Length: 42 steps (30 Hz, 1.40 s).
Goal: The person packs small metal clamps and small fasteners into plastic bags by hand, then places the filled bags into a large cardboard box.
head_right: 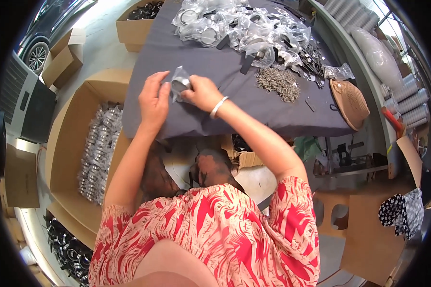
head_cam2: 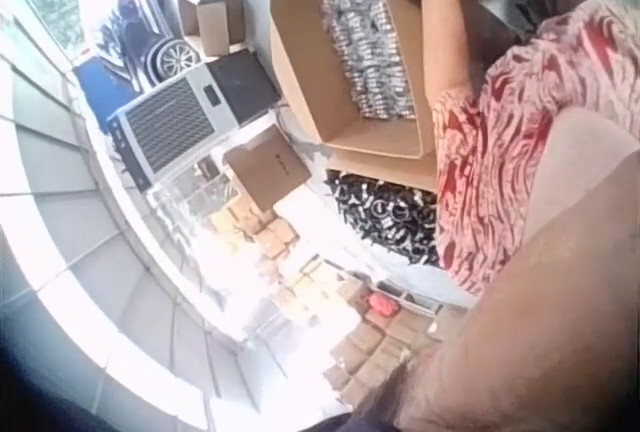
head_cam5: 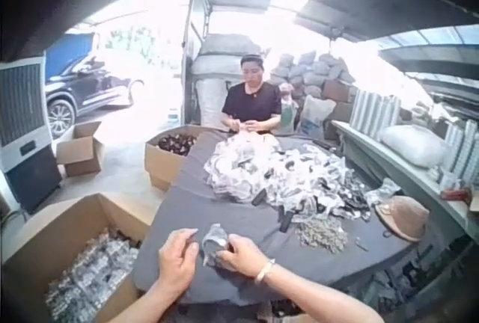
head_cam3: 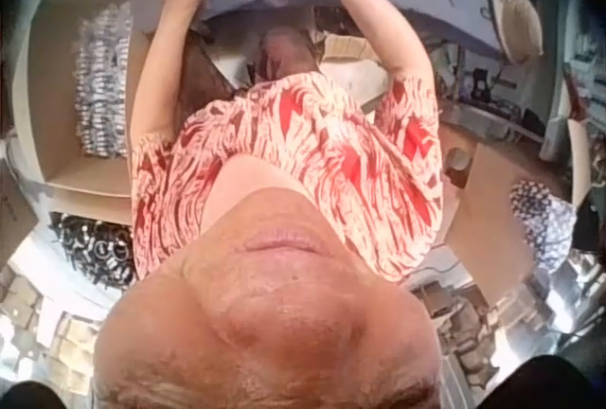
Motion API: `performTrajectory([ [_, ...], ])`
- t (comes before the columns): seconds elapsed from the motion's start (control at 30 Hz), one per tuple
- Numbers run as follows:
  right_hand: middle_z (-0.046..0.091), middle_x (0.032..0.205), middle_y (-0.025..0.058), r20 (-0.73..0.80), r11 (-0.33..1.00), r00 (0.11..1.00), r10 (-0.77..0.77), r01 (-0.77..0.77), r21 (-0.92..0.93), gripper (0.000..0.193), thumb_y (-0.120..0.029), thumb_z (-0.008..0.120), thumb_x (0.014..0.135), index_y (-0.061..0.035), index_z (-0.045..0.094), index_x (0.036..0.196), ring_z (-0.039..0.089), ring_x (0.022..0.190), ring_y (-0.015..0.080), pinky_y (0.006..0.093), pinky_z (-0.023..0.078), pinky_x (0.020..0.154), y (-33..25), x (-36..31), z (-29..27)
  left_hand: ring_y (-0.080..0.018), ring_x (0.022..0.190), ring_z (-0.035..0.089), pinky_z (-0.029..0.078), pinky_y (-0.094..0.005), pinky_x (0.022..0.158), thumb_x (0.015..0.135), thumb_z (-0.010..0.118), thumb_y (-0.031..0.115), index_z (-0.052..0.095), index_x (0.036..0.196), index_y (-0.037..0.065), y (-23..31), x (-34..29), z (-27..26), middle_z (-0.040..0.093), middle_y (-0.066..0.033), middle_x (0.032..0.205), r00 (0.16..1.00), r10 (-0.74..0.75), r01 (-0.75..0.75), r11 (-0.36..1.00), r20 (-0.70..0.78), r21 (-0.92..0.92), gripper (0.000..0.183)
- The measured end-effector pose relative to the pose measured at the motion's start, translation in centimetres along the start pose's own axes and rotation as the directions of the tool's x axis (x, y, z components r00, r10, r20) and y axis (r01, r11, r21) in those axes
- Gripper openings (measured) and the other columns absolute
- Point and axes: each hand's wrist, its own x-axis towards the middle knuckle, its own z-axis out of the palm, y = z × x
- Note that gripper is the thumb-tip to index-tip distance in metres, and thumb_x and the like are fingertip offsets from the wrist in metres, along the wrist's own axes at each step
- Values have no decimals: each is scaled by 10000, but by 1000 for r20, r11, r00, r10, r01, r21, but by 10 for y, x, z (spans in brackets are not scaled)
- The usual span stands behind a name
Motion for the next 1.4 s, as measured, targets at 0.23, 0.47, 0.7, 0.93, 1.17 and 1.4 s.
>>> performTrajectory([
  [0.23,615,804,196,166,982,974,-152,130,138,249,-130,602,701,-1,603,914,598,773,345,359,472,686,-9,-7,-17,-273,926,520,338,-395,852,785,572,201,596,984,71,-5,-13,35,581,-64,860,974,184,-203,969,134,144,239],
  [0.47,632,716,179,-621,638,783,-43,-457,-620,367,-353,530,797,-5,619,876,614,638,327,389,490,594,32,36,-139,-245,911,509,344,-403,832,644,616,29,586,990,96,-4,-12,36,556,-39,849,966,188,-220,957,175,189,354],
  [0.7,605,645,203,-221,653,699,680,-715,-252,581,-500,466,821,69,580,834,605,480,271,376,493,517,90,50,-139,-264,988,483,350,-405,836,636,614,29,555,1051,100,-1,-10,34,524,-70,1015,983,97,-128,970,156,207,426],
  [0.93,616,939,219,-596,632,673,437,-701,-329,469,-439,584,749,6,633,890,584,914,363,403,459,769,90,38,-99,-264,973,487,358,-401,819,651,650,76,585,977,98,-2,-14,34,531,-62,935,977,129,-158,972,168,176,334],
  [1.17,643,912,159,-660,908,657,364,-409,93,407,-207,701,651,-50,610,1015,626,832,263,345,473,741,91,20,-77,-254,927,494,367,-390,779,658,661,91,569,1017,98,-4,-14,40,530,-61,905,979,126,-153,973,159,172,370],
  [1.4,607,841,125,-114,887,929,-352,292,-357,370,4,603,668,-103,596,1022,596,723,291,373,492,651,35,-12,-50,-285,983,498,405,-401,792,672,667,177,527,1118,74,-10,-4,53,545,-91,1098,989,117,-130,977,87,167,478],
])
